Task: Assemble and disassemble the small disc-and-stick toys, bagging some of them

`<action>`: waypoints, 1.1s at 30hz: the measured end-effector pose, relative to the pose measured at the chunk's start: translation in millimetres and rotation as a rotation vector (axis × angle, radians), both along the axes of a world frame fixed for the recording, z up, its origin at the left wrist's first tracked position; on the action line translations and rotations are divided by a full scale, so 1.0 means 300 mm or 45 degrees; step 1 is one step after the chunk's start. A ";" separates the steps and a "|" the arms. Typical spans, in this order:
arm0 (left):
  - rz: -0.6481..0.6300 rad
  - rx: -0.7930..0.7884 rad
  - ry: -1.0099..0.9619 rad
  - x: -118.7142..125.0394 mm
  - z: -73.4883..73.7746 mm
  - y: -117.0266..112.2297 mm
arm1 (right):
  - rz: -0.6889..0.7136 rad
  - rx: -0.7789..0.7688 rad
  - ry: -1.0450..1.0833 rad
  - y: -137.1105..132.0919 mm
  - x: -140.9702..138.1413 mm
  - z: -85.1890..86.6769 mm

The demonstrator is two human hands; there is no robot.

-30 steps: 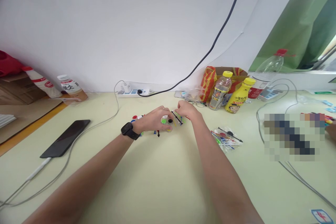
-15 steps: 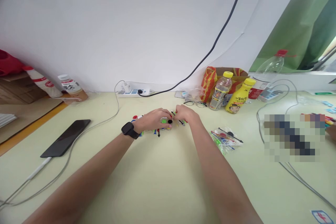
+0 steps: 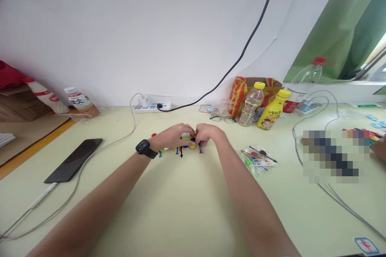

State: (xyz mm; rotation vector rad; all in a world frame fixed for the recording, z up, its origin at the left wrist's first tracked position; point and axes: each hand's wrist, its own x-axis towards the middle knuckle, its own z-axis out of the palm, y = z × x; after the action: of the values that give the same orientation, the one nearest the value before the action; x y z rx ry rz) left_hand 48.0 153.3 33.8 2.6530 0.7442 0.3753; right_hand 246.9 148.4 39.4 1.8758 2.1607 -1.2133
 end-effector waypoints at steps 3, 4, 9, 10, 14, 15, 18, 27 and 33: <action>0.083 0.013 -0.043 -0.039 0.018 0.023 | -0.062 -0.030 0.089 -0.003 0.002 0.009; 0.138 0.020 -0.053 -0.054 0.021 0.032 | -0.077 -0.034 0.097 -0.003 0.001 0.010; 0.267 0.003 -0.012 -0.093 0.032 0.052 | -0.071 -0.046 0.122 -0.004 -0.020 0.004; 0.258 0.000 0.011 -0.091 0.034 0.049 | -0.073 -0.055 0.140 -0.006 -0.025 0.002; 0.172 -0.023 0.127 -0.066 0.036 0.027 | -0.112 -0.097 0.229 -0.013 -0.030 -0.004; 0.159 -0.027 0.140 -0.060 0.035 0.023 | -0.118 -0.102 0.239 -0.014 -0.028 -0.005; 0.122 -0.035 0.137 -0.046 0.026 0.020 | -0.117 -0.088 0.235 -0.014 -0.018 -0.005; 0.057 -0.044 0.105 -0.038 0.012 0.017 | -0.071 0.010 0.220 -0.001 -0.004 -0.030; 0.084 0.022 0.022 -0.031 0.002 0.015 | -0.145 0.034 0.108 -0.013 -0.007 0.013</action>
State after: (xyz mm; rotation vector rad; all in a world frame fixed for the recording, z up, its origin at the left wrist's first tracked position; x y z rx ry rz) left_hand 38.7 157.7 34.3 2.6562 0.8395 0.3781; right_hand 244.7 144.4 43.2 2.0190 2.1477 -1.3135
